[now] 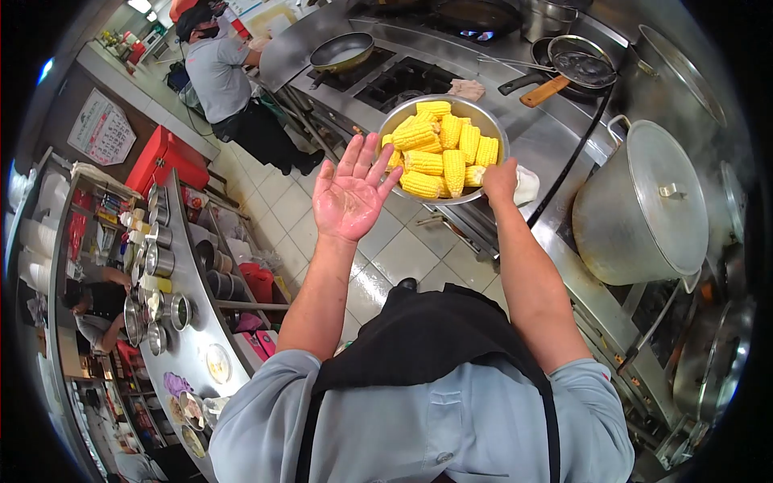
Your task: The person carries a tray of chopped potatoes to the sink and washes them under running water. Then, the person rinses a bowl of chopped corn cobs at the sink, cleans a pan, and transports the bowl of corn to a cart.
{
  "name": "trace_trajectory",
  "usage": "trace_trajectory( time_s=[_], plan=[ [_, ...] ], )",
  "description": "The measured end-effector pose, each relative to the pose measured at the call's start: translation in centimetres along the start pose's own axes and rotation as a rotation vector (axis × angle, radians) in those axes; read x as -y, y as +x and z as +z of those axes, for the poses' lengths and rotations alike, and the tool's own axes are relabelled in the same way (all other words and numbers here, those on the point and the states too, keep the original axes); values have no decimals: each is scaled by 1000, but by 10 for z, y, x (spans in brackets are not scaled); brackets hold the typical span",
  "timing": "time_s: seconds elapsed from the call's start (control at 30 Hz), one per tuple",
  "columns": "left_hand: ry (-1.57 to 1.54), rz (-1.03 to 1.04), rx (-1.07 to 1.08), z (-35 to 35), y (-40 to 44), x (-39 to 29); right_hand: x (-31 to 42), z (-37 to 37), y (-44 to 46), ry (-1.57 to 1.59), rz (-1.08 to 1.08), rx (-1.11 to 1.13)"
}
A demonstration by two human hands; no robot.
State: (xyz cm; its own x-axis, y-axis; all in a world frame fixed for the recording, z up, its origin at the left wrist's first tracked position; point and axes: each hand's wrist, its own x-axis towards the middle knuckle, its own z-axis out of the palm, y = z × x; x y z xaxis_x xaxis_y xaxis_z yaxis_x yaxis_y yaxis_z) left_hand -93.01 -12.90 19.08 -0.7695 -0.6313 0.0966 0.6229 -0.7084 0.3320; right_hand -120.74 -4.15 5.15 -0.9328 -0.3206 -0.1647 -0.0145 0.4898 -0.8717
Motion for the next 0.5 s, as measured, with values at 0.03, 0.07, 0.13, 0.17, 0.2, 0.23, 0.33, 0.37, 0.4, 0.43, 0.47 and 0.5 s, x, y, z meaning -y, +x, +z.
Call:
trace_trajectory(
  time_s=[0.03, 0.07, 0.13, 0.17, 0.2, 0.23, 0.33, 0.37, 0.4, 0.43, 0.47, 0.5],
  plan=[
    [-12, -8, 18, -1, -1, -2, -14, 10, 8, -2, -33, -35],
    [-22, -17, 37, -5, -1, -5, -15, 14, 10, -2, -66, -71],
    [-68, -32, 70, -15, -2, -11, -18, 17, 6, 62, -48, -78],
    [-103, -37, 87, -20, -1, -14, -17, 17, 3, 78, -45, -88],
    [-139, -42, 106, -24, -1, -16, -15, 17, 1, 95, -42, -99],
    [-106, -40, 93, -16, -3, -17, -17, 19, 3, 104, -30, -102],
    [-27, -47, 83, 6, -11, -15, -18, 21, 2, 169, -19, -129],
    [-13, -61, 98, 6, -12, -16, -18, 22, 2, 215, -46, -137],
    [3, -74, 117, 6, -12, -17, -18, 22, 2, 286, 21, -111],
    [8, -82, 111, 5, -12, -18, -2, 12, -11, 357, 88, -85],
    [11, -91, 103, 3, -12, -18, 8, 6, -19, 425, 156, -57],
    [13, -101, 91, -2, -13, -18, -11, 17, -2, 446, 183, -25]
  ],
)
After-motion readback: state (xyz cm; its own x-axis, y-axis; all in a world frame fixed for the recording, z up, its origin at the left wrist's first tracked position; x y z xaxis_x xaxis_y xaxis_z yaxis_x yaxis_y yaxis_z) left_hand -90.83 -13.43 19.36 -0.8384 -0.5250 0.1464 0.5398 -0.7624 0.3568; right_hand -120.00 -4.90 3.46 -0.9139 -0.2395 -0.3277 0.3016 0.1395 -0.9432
